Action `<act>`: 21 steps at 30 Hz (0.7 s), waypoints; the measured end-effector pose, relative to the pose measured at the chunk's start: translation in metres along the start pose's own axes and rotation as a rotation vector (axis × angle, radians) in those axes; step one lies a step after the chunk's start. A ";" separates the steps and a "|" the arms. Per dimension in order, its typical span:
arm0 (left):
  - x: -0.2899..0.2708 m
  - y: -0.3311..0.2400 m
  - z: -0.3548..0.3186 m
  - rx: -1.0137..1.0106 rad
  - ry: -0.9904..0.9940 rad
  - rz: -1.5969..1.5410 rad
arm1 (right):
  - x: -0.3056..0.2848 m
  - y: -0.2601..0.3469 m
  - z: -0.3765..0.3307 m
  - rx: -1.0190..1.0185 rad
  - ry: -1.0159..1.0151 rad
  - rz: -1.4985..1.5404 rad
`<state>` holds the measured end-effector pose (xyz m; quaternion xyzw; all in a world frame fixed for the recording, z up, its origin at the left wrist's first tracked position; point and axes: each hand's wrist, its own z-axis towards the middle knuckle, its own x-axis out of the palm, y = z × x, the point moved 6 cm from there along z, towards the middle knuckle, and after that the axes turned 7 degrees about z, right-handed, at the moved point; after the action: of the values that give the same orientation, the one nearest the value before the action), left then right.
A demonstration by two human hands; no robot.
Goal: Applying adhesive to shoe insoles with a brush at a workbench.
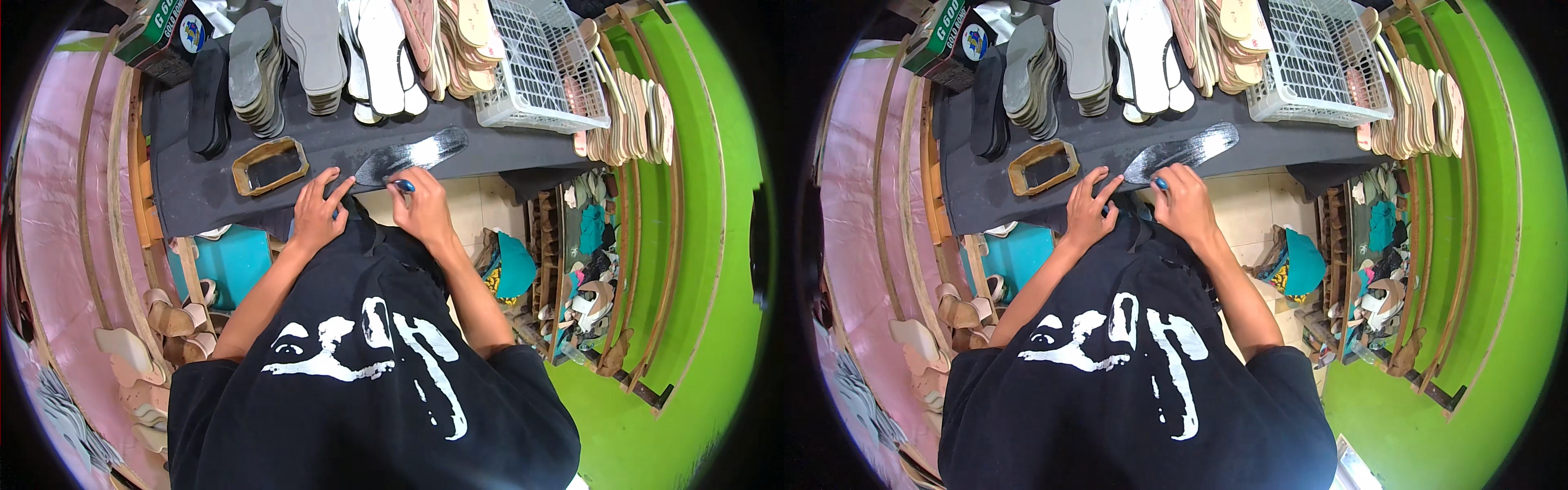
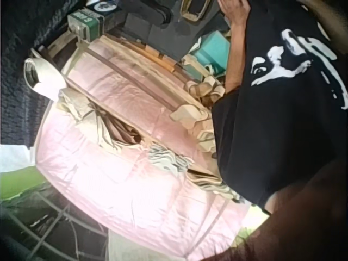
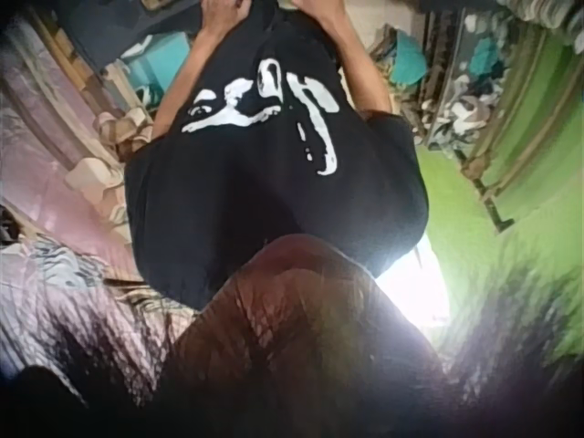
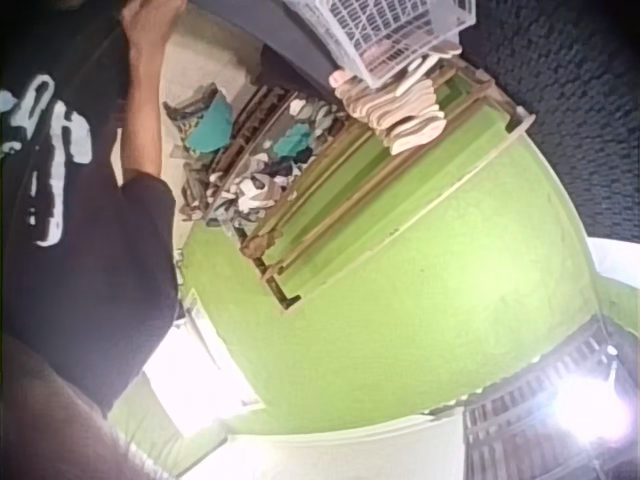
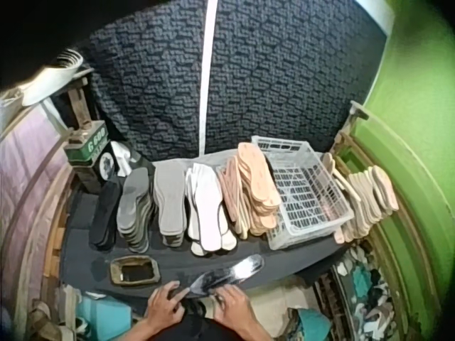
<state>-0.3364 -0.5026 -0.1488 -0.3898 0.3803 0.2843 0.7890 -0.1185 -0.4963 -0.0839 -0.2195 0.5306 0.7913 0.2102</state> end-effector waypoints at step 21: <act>0.000 0.002 0.000 -0.004 0.030 -0.022 | 0.025 0.014 0.011 -0.084 0.023 0.026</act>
<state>-0.3378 -0.5016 -0.1499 -0.3997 0.3872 0.2708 0.7855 -0.1478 -0.4888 -0.0842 -0.2304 0.5022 0.8128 0.1846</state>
